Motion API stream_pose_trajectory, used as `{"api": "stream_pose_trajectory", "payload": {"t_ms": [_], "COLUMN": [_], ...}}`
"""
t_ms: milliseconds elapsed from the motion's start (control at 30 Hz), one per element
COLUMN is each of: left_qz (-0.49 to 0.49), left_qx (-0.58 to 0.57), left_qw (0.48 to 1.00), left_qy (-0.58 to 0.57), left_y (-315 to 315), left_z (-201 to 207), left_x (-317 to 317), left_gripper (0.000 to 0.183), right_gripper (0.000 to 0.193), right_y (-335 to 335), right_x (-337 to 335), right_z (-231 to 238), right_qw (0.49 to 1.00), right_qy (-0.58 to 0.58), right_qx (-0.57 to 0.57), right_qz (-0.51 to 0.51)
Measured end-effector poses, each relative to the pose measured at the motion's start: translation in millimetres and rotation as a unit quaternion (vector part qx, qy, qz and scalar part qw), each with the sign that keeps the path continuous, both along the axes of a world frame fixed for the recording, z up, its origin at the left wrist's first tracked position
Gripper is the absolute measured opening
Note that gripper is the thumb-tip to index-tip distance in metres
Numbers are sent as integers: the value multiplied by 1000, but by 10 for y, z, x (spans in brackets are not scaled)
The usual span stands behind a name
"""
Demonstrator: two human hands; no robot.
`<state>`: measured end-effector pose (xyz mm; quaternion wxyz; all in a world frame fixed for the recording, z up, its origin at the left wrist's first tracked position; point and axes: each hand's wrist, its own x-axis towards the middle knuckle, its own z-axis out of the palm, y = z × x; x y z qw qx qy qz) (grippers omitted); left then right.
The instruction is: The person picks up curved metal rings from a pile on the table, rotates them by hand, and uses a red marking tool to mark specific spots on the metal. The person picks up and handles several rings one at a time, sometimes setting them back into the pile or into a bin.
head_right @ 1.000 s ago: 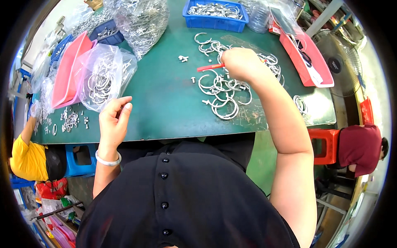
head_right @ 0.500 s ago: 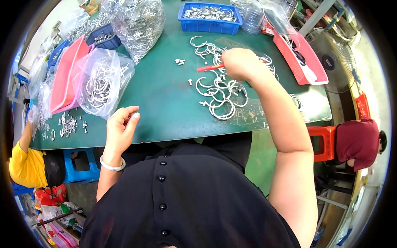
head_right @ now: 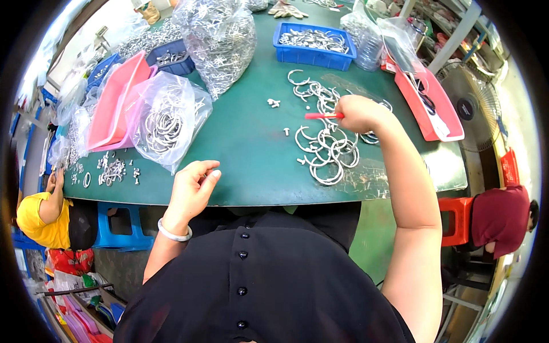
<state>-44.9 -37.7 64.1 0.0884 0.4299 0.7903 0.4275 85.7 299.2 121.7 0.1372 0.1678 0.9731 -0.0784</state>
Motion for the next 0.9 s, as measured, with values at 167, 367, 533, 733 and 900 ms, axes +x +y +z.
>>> {"api": "stream_pose_trajectory", "payload": {"t_ms": [167, 367, 533, 733, 900], "left_qz": [-7, -39, -100, -70, -50], "left_qx": [2, 79, 212, 233, 233], "left_qw": [1000, 956, 879, 851, 830], "left_qy": [-25, -278, -414, -465, -504], "left_y": [23, 120, 227, 134, 85], "left_z": [-22, 14, 176, 192, 146], "left_x": [31, 130, 193, 134, 64], "left_gripper": [19, 25, 28, 24, 24], "right_gripper": [17, 10, 11, 15, 18], "right_y": [-114, -752, -1370, -1579, -1573], "right_x": [47, -203, -264, -277, -281], "right_z": [64, 127, -131, -216, -249], "right_qw": [988, 795, 710, 665, 652], "right_qy": [107, 336, 412, 399, 359], "right_qx": [-109, -483, -552, -616, -653], "right_qz": [-22, -149, -147, -140, -137]}}
